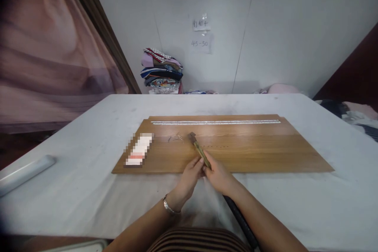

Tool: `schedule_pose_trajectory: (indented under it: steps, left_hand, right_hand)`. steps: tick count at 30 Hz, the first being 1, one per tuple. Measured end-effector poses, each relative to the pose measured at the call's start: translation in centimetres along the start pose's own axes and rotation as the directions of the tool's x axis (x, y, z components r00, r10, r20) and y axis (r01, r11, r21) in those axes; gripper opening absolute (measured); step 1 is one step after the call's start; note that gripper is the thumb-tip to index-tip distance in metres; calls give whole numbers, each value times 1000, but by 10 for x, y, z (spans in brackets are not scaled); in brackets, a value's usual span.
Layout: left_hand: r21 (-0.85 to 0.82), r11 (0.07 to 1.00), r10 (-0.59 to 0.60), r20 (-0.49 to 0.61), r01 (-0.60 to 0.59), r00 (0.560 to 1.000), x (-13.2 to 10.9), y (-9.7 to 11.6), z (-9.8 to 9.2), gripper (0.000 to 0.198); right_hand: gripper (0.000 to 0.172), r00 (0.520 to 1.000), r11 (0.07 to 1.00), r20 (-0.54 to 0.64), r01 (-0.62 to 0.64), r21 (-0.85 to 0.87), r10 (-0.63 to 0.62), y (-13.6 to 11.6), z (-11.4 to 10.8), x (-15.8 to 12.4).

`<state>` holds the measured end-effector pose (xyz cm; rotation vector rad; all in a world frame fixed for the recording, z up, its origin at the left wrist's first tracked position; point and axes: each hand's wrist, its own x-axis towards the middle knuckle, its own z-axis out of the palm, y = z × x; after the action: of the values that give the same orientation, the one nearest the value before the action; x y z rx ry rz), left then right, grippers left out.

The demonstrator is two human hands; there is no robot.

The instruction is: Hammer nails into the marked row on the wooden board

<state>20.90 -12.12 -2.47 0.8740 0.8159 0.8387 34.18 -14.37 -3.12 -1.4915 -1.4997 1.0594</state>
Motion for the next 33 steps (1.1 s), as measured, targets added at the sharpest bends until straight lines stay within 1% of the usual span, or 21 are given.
schedule_pose_trajectory:
  steps: [3,7,10,14,17,23,29,33]
  left_hand:
    - [5,1000,10,-7,-10,1000,0,0,2,46]
    - [39,998,47,-18,-47,999,0,2,3,44]
    - [52,997,67,-30,-65,997,0,2,3,43]
    - [39,998,53,-31,-52,998,0,0,2,43]
    - [43,998,49,-31,-47,998,0,-1,2,43]
    - [34,998,48,-19,-48,999,-1,3,4,41]
    - [34,999,38,-21,-37,999,1,-1,2,41]
    - [35,999,29,-16,-28,999,1,0,2,42]
  right_hand:
    - [59,1000,1000,12,-4,-8,4,-3,-1,-1]
    - [59,1000,1000,15,27,-7,-27,-9,-2,-2]
    - [59,1000,1000,20,23,-19,-23,-8,-2,-2]
    - [58,1000,1000,17,6,-29,-6,-2,0,0]
    - [59,1000,1000,25,-6,-19,7,-3,0,0]
    - [59,1000,999,12,23,-26,-22,-10,-3,-3]
    - [59,1000,999,11,16,-34,-16,-3,-1,0]
    - [59,1000,1000,15,19,-23,-19,-5,-1,-1]
